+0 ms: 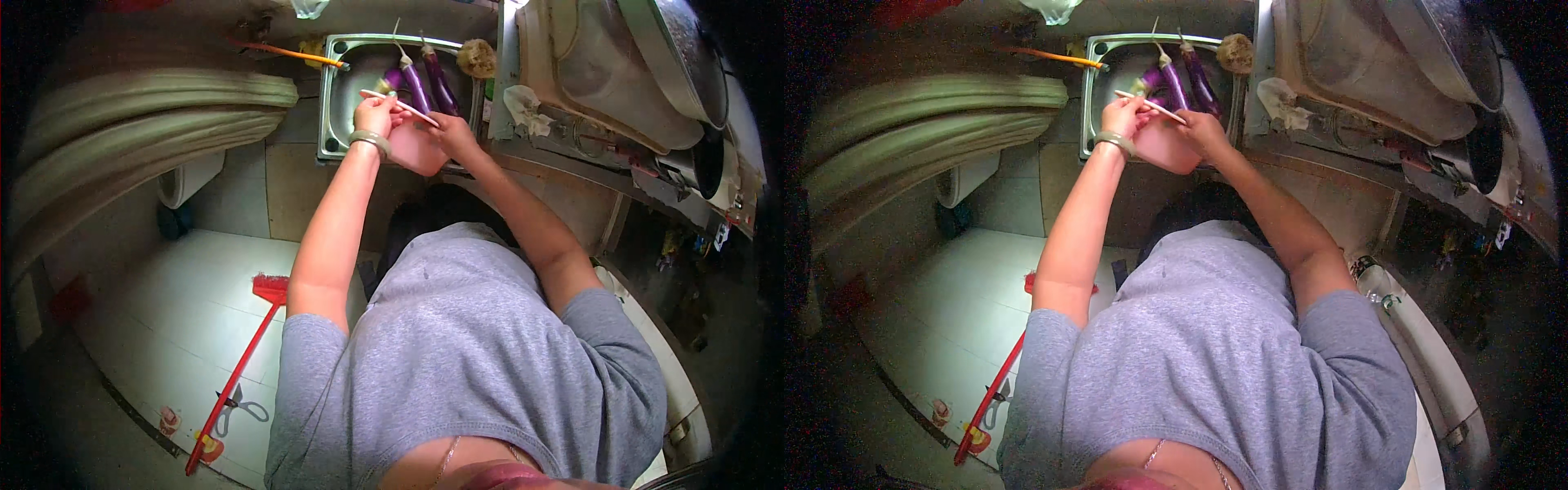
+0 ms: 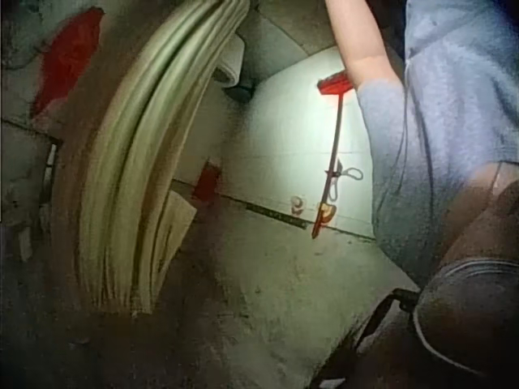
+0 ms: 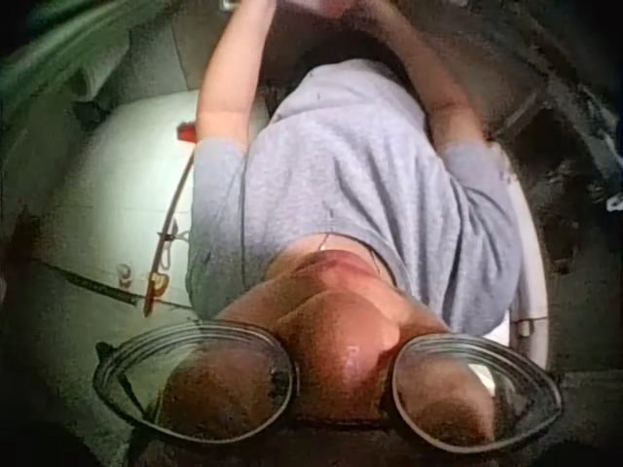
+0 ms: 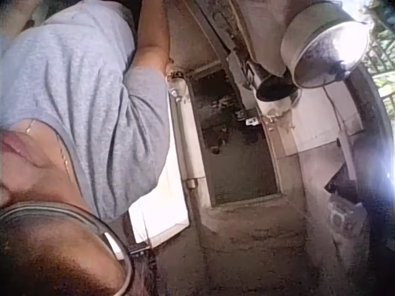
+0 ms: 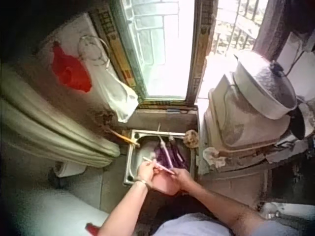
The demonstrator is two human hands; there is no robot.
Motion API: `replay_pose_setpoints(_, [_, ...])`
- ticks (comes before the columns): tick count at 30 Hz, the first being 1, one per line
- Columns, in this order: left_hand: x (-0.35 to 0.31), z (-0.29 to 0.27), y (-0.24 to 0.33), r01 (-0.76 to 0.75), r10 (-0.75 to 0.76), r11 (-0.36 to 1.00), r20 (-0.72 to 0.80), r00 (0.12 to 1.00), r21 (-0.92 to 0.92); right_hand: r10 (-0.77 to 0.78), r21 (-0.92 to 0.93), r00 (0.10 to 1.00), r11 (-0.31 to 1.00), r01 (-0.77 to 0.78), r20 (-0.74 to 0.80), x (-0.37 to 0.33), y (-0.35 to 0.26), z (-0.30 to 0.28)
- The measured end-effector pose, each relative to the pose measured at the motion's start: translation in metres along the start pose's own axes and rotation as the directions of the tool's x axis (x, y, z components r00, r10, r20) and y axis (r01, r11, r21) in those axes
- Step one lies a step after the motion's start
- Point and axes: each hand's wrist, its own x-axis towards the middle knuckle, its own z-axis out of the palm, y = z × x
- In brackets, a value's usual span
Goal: Washing raw meat and eggplants in a sink and placing them in a pot or basin.
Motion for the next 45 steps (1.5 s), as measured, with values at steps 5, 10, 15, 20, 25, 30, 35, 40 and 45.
replay_pose_setpoints(5, [-0.005,-0.026,0.017,-0.190,0.203,0.979,-0.222,0.954,0.080,0.133,0.160,0.989,0.977,-0.142,0.064,0.016,-0.025,0.008])
replay_pose_setpoints(10, [-0.006,-0.105,0.005,-0.412,0.300,0.903,-0.504,0.810,-0.123,0.091,0.218,0.988,0.969,-0.117,0.124,-0.008,-0.045,-0.002])
replay_pose_setpoints(15, [-0.002,-0.170,-0.040,-0.174,0.148,0.985,-0.480,0.865,-0.010,0.086,0.223,0.965,0.964,-0.142,0.246,-0.037,-0.081,-0.036])
replay_pose_setpoints(20, [0.055,-0.170,-0.104,-0.139,0.237,0.940,-0.306,0.922,0.310,0.204,0.299,0.977,0.930,-0.215,0.067,-0.043,-0.104,-0.055])
replay_pose_setpoints(25, [0.106,-0.110,-0.087,-0.188,0.430,0.598,-0.114,0.895,0.779,0.176,0.351,0.946,0.934,-0.073,-0.271,-0.036,-0.097,-0.061])
replay_pose_setpoints(30, [0.164,-0.062,-0.042,-0.425,0.470,-0.388,0.572,0.673,0.818,0.232,0.527,0.828,0.845,0.088,-0.511,-0.030,-0.100,-0.057])
replay_pose_setpoints(35, [0.234,-0.046,-0.045,-0.299,0.186,-0.558,0.468,0.864,0.774,0.272,0.557,0.870,0.831,0.003,-0.411,-0.053,-0.068,-0.052])
replay_pose_setpoints(40, [0.217,-0.077,-0.055,-0.239,-0.164,-0.187,0.209,0.964,0.953,0.289,0.491,0.856,0.870,-0.047,-0.429,-0.063,-0.063,-0.037])
replay_pose_setpoints(45, [0.160,-0.091,-0.099,0.083,0.041,0.328,-0.102,0.994,0.941,0.224,0.349,0.881,0.934,-0.073,-0.417,-0.062,-0.072,-0.034])
